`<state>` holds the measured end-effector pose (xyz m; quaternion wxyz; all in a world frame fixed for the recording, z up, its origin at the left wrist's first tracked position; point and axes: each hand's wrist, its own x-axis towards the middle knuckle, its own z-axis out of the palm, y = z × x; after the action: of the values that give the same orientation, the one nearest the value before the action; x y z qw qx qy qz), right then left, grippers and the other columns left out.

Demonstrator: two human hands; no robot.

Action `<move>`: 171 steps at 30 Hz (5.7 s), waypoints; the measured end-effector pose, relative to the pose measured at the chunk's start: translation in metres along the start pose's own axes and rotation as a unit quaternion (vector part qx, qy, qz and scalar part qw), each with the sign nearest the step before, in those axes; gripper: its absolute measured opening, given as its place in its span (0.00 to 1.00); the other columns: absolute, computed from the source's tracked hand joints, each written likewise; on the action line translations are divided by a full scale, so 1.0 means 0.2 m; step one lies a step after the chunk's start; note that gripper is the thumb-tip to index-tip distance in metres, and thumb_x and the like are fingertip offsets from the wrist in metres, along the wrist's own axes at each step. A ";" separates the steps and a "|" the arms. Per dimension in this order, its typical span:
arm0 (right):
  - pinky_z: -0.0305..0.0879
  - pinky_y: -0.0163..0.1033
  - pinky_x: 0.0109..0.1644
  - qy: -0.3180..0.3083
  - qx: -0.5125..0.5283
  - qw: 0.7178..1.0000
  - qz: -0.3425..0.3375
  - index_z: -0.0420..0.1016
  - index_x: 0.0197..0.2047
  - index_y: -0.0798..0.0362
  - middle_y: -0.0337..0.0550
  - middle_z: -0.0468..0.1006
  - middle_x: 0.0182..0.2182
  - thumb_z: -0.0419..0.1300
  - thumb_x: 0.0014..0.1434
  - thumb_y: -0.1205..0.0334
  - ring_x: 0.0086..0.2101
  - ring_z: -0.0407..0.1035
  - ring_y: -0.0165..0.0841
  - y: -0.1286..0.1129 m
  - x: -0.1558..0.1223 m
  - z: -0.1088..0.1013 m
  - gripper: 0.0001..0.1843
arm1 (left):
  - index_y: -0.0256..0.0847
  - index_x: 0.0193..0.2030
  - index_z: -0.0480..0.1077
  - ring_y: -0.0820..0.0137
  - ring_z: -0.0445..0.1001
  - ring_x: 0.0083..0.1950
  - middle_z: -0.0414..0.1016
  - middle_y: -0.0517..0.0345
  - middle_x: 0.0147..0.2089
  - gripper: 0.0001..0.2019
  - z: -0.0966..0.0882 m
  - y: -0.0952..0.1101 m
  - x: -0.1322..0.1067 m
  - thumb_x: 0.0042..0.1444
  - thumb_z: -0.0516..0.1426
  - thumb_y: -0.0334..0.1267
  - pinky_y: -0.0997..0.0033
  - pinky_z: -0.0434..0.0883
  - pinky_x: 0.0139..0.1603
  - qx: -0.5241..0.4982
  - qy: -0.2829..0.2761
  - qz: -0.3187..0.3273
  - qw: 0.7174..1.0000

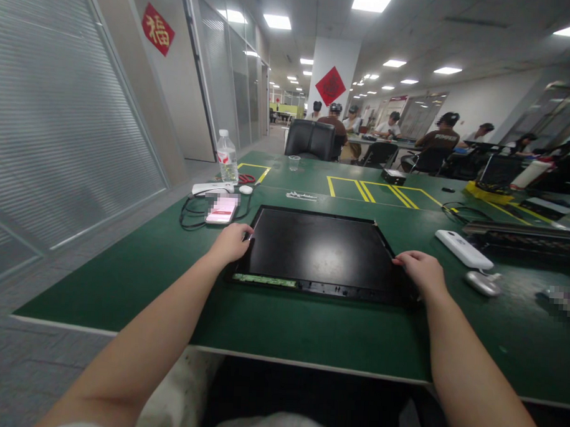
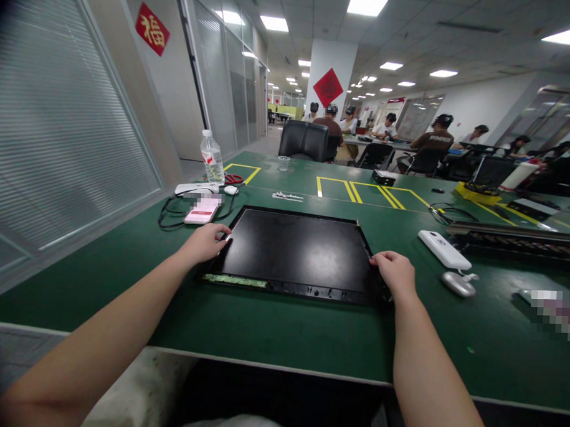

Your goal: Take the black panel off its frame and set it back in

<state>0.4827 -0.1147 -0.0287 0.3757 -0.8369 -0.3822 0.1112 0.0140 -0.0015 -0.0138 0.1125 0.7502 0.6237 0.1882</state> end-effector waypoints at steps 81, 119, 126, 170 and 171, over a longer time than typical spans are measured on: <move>0.65 0.36 0.34 -0.012 -0.025 0.998 -0.057 0.84 0.32 0.47 0.42 0.84 0.32 0.62 0.46 0.66 0.33 0.76 0.36 0.08 0.04 0.08 0.11 | 0.44 0.34 0.64 0.72 0.67 0.20 0.67 0.68 0.20 0.10 -0.08 0.03 0.07 0.50 0.63 0.34 0.76 0.64 0.23 -0.486 0.021 -0.223 0.845; 0.68 0.38 0.38 -0.022 -0.063 0.996 -0.063 0.87 0.41 0.48 0.42 0.86 0.35 0.61 0.47 0.69 0.35 0.78 0.37 0.07 0.05 0.07 0.19 | 0.36 0.49 0.78 0.70 0.79 0.29 0.82 0.55 0.31 0.21 -0.09 0.08 -0.01 0.50 0.73 0.41 0.75 0.74 0.30 -0.586 -0.027 -0.191 0.787; 0.68 0.39 0.41 -0.019 -0.068 0.995 -0.071 0.87 0.42 0.47 0.42 0.86 0.36 0.61 0.46 0.70 0.38 0.78 0.38 0.08 0.04 0.06 0.21 | 0.35 0.46 0.79 0.70 0.77 0.26 0.81 0.57 0.28 0.22 -0.08 0.07 -0.01 0.48 0.74 0.43 0.76 0.71 0.27 -0.546 -0.032 -0.190 0.815; 0.71 0.49 0.55 -0.020 0.231 0.972 0.034 0.84 0.38 0.51 0.49 0.86 0.43 0.69 0.48 0.49 0.49 0.77 0.47 0.03 0.04 0.09 0.17 | 0.41 0.61 0.77 0.49 0.79 0.59 0.82 0.48 0.59 0.35 -0.13 0.14 -0.09 0.42 0.71 0.38 0.57 0.77 0.57 -0.668 -0.008 0.056 0.742; 0.71 0.48 0.54 -0.018 0.276 0.960 0.045 0.84 0.37 0.51 0.48 0.86 0.42 0.70 0.45 0.51 0.49 0.77 0.47 0.02 0.03 0.09 0.17 | 0.41 0.60 0.77 0.49 0.79 0.59 0.82 0.49 0.59 0.34 -0.14 0.14 -0.09 0.42 0.71 0.37 0.57 0.77 0.57 -0.671 -0.002 0.059 0.739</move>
<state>0.4812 -0.1020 -0.0426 0.5794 -0.7149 -0.3059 0.2442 0.0254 -0.0261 0.0201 0.5769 0.5159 0.2904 0.5628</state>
